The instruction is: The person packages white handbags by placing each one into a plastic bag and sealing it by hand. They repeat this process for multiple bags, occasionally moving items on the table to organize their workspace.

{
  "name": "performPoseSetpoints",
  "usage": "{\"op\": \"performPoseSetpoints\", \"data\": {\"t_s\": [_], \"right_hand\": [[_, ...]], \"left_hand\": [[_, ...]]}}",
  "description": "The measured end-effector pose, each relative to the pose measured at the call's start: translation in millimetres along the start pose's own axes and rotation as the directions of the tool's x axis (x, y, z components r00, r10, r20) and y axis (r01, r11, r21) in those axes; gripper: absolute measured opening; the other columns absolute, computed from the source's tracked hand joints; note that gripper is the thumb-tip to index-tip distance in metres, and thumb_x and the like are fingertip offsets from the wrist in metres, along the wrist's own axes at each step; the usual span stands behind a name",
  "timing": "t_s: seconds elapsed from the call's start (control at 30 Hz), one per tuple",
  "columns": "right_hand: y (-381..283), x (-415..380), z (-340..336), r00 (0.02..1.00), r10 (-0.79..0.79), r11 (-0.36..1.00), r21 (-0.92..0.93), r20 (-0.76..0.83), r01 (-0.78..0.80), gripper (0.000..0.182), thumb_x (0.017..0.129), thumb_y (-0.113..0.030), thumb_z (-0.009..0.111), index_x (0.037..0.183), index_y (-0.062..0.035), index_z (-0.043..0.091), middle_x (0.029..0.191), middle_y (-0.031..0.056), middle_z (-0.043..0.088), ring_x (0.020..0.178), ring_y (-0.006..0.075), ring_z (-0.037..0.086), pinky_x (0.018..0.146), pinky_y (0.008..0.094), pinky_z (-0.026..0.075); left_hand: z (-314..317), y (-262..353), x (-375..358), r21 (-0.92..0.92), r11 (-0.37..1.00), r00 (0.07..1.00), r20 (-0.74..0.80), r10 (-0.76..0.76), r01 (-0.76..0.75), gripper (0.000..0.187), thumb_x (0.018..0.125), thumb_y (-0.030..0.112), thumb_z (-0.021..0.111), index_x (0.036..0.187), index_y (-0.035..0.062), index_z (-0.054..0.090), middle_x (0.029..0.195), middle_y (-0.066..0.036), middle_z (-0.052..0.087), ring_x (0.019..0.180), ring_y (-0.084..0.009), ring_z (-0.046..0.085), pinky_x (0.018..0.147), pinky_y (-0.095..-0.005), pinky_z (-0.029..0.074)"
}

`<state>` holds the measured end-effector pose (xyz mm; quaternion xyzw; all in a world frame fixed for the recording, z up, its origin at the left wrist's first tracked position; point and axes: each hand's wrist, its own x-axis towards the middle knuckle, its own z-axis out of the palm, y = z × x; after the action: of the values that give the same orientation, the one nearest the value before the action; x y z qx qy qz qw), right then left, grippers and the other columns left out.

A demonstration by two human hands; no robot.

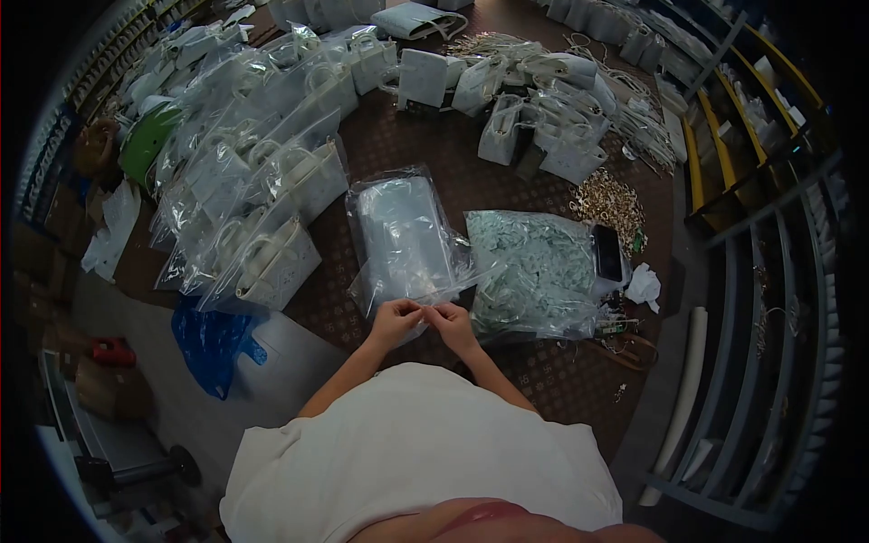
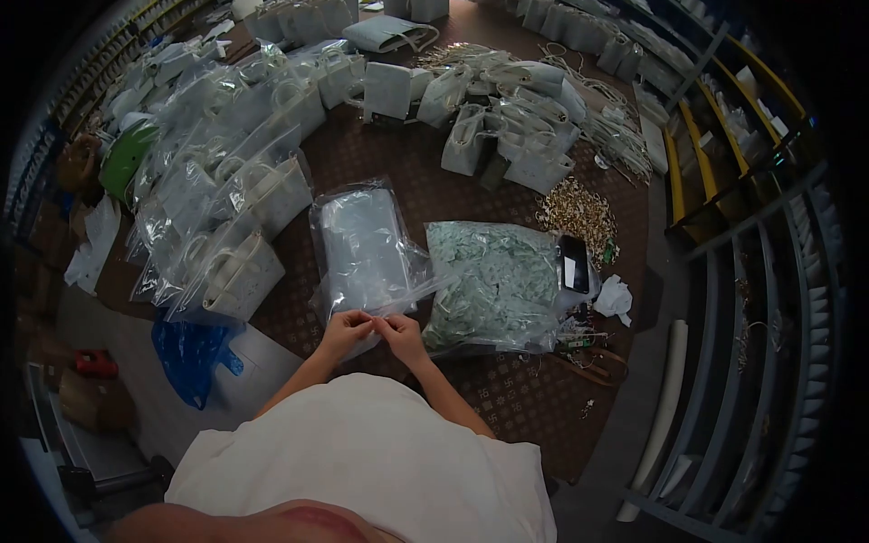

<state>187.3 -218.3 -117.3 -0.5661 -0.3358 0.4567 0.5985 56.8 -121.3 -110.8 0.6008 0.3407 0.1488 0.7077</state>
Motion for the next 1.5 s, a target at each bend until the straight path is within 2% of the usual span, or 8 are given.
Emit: {"op": "performPoseSetpoints", "data": {"t_s": [0.17,0.3,0.67,0.73,0.83,1.13,1.3,1.5], "right_hand": [[-22.2,-22.6,0.3,0.989,-0.084,0.972,-0.208,0.125,0.109,0.025,0.079,-0.015,0.062,0.063,0.0019,0.057,0.056,0.005,0.052,0.054,0.0141,0.05,0.05,0.0281,0.038],[-3.6,-15.8,-3.6,0.951,-0.302,0.712,-0.678,-0.064,0.18,0.023,0.071,-0.013,0.066,0.086,0.0002,0.057,0.074,0.0142,0.055,0.065,0.0351,0.055,0.058,0.039,0.043],[-55.8,60.2,-90.6,0.763,-0.041,0.992,0.065,-0.645,0.108,0.007,0.076,-0.007,0.061,0.078,-0.0008,0.062,0.06,0.0085,0.058,0.056,0.0159,0.056,0.053,0.03,0.045],[-73.4,49.6,-79.2,0.668,-0.326,0.895,-0.445,-0.669,-0.01,0.016,0.075,-0.009,0.062,0.089,-0.0019,0.061,0.076,0.0102,0.061,0.069,0.02,0.059,0.064,0.0328,0.046],[-105.2,33.1,-42.7,0.552,-0.831,0.294,-0.899,-0.073,0.324,0.043,0.071,-0.015,0.067,0.109,-0.0032,0.052,0.101,0.0128,0.057,0.092,0.0281,0.054,0.084,0.0391,0.039],[-30.1,0.3,-6.4,0.802,-0.241,0.41,-0.692,0.546,0.594,0.047,0.076,-0.025,0.063,0.115,-0.0042,0.05,0.096,0.013,0.059,0.088,0.028,0.057,0.081,0.0371,0.042],[-86.6,29.8,-27.2,0.677,-0.652,0.543,-0.412,0.342,0.732,0.025,0.084,-0.018,0.056,0.102,-0.0019,0.059,0.09,0.0107,0.061,0.078,0.0225,0.059,0.07,0.0313,0.046],[-108.5,188.0,-129.7,0.861,-0.117,0.992,-0.016,-0.495,0.126,0.024,0.091,-0.019,0.048,0.096,0.0008,0.06,0.078,0.0054,0.062,0.069,0.0103,0.059,0.063,0.0225,0.047]], "left_hand": [[-57.2,7.9,13.5,0.436,0.899,0.701,-0.626,0.342,-0.049,0.01,0.085,0.008,0.053,0.08,-0.0014,0.055,0.067,-0.006,0.056,0.061,-0.0107,0.051,0.056,-0.0254,0.042],[-32.9,47.5,4.1,0.396,0.9,0.793,-0.483,0.37,-0.179,0.006,0.086,0.006,0.05,0.088,0.0003,0.048,0.071,-0.01,0.057,0.061,-0.019,0.055,0.055,-0.0314,0.044],[-39.1,49.4,-3.2,0.881,0.362,0.722,-0.035,0.691,-0.304,0.01,0.084,0.004,0.05,0.091,-0.0023,0.053,0.077,-0.019,0.058,0.068,-0.0337,0.059,0.059,-0.0362,0.047],[-41.9,65.8,-2.8,0.877,0.4,0.716,-0.098,0.691,-0.267,0.01,0.084,0.004,0.05,0.09,-0.0032,0.054,0.077,-0.018,0.058,0.065,-0.0315,0.059,0.058,-0.0361,0.047],[-33.2,82.3,4.8,0.565,0.813,0.862,-0.333,0.383,-0.142,0.012,0.087,0.007,0.049,0.089,-0.0033,0.053,0.07,-0.011,0.057,0.055,-0.0196,0.057,0.051,-0.0303,0.047],[-24.9,114.6,54.4,-0.167,0.954,0.85,-0.51,0.133,-0.249,0.013,0.092,0.017,0.045,0.091,0.0044,0.043,0.061,0.001,0.043,0.045,-0.0042,0.039,0.039,-0.0184,0.033],[-49.1,156.7,70.1,-0.05,0.899,0.636,-0.724,0.267,-0.435,0.01,0.093,0.017,0.044,0.092,0.0069,0.043,0.066,0.004,0.042,0.052,-0.0017,0.034,0.042,-0.0159,0.028],[-70.3,128.5,98.6,0.417,0.866,0.622,-0.61,0.491,-0.275,0.014,0.091,0.015,0.047,0.099,0.0034,0.045,0.074,0.0,0.047,0.06,-0.0043,0.04,0.051,-0.0187,0.034]]}}
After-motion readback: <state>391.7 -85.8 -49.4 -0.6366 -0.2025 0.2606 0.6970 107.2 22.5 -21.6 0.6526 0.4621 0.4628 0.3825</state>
